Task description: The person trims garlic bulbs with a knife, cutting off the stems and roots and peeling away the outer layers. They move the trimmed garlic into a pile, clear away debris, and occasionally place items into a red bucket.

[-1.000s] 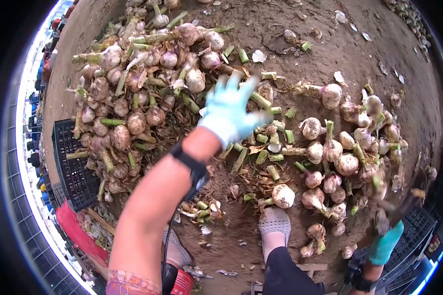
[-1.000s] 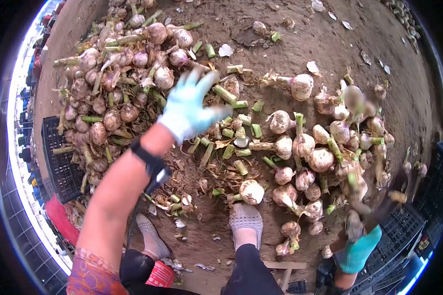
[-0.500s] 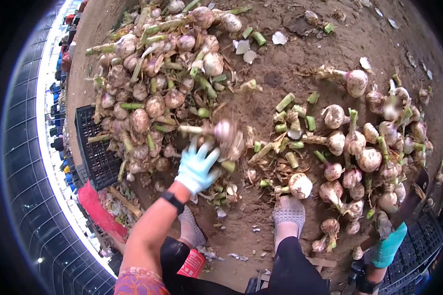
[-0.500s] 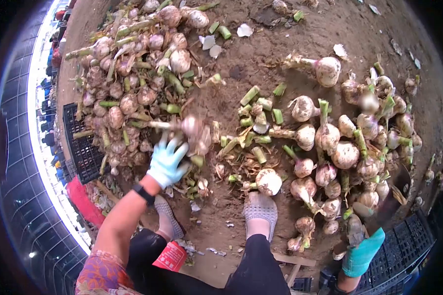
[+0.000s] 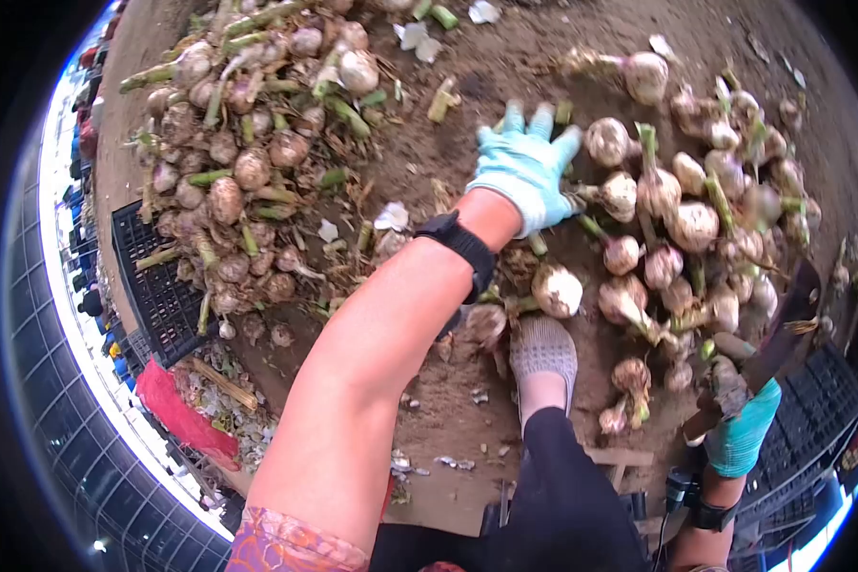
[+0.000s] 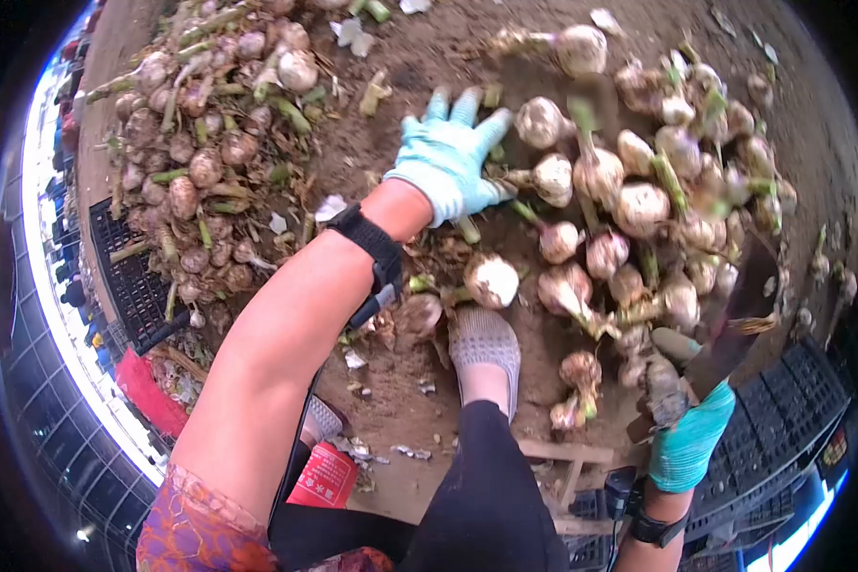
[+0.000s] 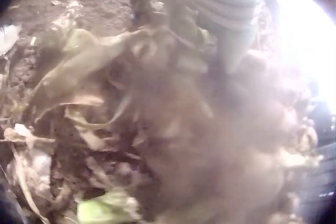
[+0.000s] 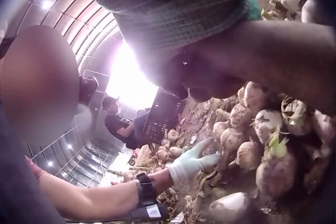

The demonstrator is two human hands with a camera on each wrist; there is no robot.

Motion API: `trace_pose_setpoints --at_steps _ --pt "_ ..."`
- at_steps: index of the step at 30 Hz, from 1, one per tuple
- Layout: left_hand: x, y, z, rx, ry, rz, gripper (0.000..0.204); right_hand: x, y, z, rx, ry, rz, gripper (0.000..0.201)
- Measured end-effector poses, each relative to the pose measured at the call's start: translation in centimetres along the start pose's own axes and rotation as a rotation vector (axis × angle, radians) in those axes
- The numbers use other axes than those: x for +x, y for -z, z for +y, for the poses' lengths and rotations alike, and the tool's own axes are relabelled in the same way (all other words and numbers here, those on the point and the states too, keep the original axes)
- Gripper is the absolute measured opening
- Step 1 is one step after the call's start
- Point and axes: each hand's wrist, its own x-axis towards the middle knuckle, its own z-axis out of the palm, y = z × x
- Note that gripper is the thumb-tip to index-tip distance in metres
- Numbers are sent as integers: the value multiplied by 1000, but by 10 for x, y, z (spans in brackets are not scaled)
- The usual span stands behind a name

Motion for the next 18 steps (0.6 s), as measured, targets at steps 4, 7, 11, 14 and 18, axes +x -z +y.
trace_pose_setpoints --at_steps 4,7,11,14,18 --pt "-84 -21 -36 -1 -82 176 63 -10 10 4 -37 -35 16 27" --pt "-180 -37 -77 118 -5 159 67 -10 0 16 -111 39 -17 28" --pt "-284 -57 -89 179 308 -117 66 -16 -11 24 -85 91 -98 28" --pt "-319 -39 -73 192 454 -204 67 -17 -18 32 -102 259 -115 28" --pt "-299 -13 -37 -105 574 -42 61 -21 -25 42 -67 78 -108 23"
